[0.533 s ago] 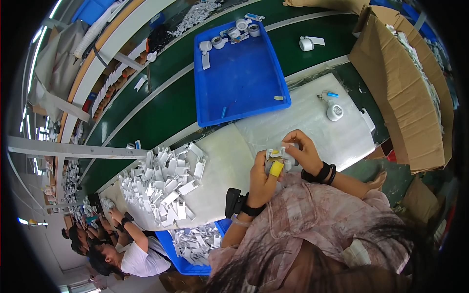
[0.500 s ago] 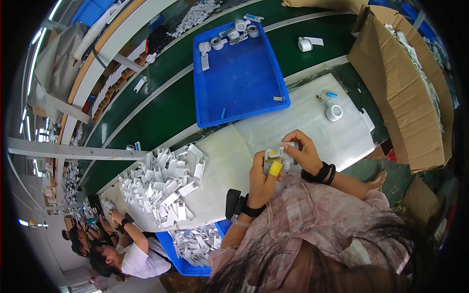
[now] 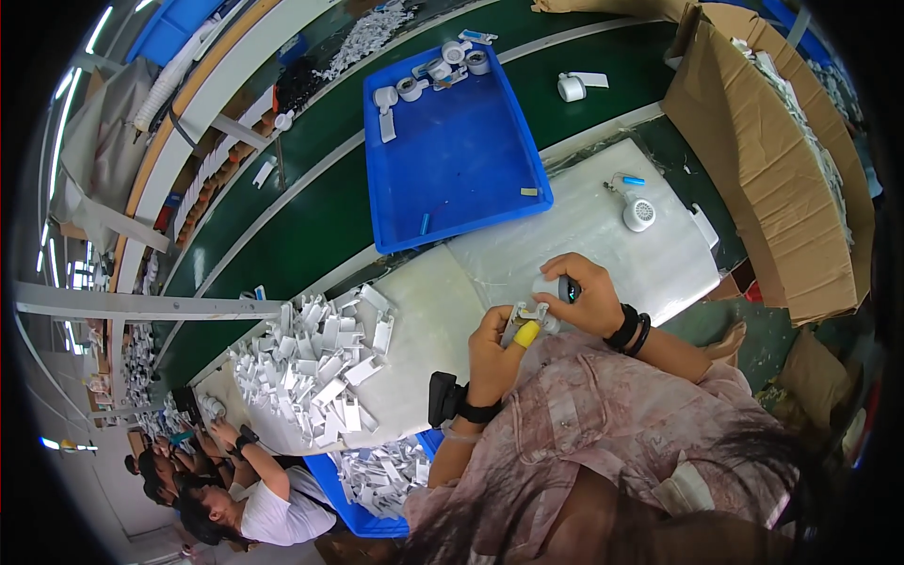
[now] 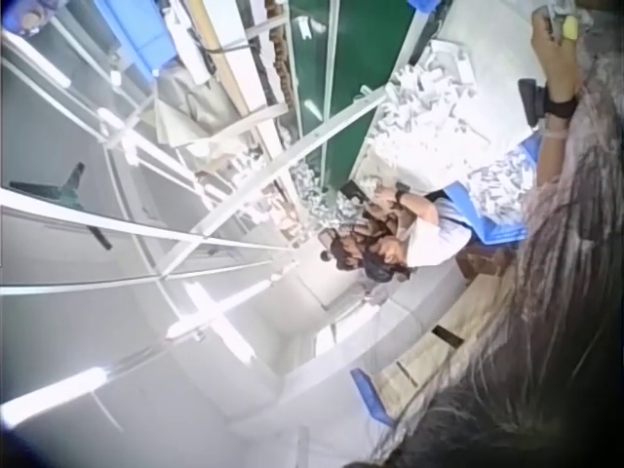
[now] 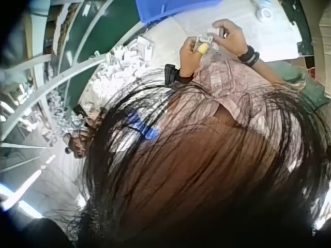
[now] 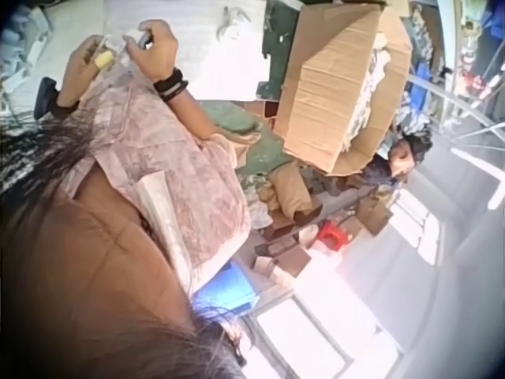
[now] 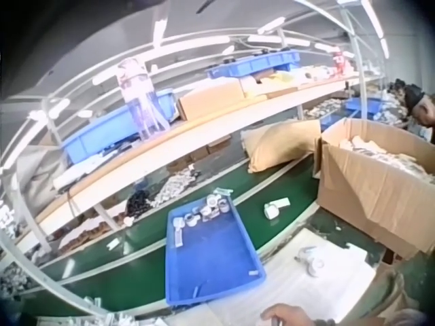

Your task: The person picks up a white plastic housing and a small circuit board with wires, fits the board into the housing, and snaps a white plastic cover onto the assembly. The completed unit is then placed into a blue tray.

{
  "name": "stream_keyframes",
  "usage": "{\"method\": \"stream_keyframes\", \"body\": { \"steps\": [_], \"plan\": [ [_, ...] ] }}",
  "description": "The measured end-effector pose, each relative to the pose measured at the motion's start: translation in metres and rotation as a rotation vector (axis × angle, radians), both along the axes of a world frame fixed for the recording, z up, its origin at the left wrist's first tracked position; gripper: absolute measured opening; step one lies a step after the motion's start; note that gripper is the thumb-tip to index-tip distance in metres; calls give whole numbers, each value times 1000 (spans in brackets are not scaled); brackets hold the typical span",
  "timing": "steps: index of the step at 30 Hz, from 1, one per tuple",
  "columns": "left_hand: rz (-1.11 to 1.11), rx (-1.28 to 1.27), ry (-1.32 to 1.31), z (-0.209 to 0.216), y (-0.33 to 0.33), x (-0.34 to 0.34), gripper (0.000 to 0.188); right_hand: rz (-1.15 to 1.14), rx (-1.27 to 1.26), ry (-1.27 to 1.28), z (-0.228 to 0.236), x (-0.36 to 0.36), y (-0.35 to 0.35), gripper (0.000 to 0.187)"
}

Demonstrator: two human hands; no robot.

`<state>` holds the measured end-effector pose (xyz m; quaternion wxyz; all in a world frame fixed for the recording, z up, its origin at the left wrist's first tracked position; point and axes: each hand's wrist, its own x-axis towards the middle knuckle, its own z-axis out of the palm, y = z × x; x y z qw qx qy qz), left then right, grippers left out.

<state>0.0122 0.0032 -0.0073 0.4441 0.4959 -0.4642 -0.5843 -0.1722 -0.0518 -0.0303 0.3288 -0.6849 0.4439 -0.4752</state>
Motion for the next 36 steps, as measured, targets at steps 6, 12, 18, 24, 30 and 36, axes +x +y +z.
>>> {"method": "stream_keyframes", "body": {
  "steps": [6, 12, 18, 24, 30, 36],
  "plan": [
    [18, -9, -4, -2, 0, 0, 21, 9, -43, 22, 4, 0, -2, 31],
    [2, -3, -53, -3, 2, 1, 22, 17, -7, 32, 3, -1, 0, 30],
    [-4, 45, 32, -2, 2, 0, 23, -1, -11, 32, 0, -2, 2, 29],
    [-33, 70, 83, -7, 0, 1, 23, -1, 17, 32, 0, -2, 0, 29],
    [-42, 89, 83, -8, -4, 3, 23, -2, 20, 32, -2, -2, -3, 29],
    [-49, 97, 72, -6, -9, 2, 21, -8, -12, 41, -2, -3, -5, 29]
  ]
}}
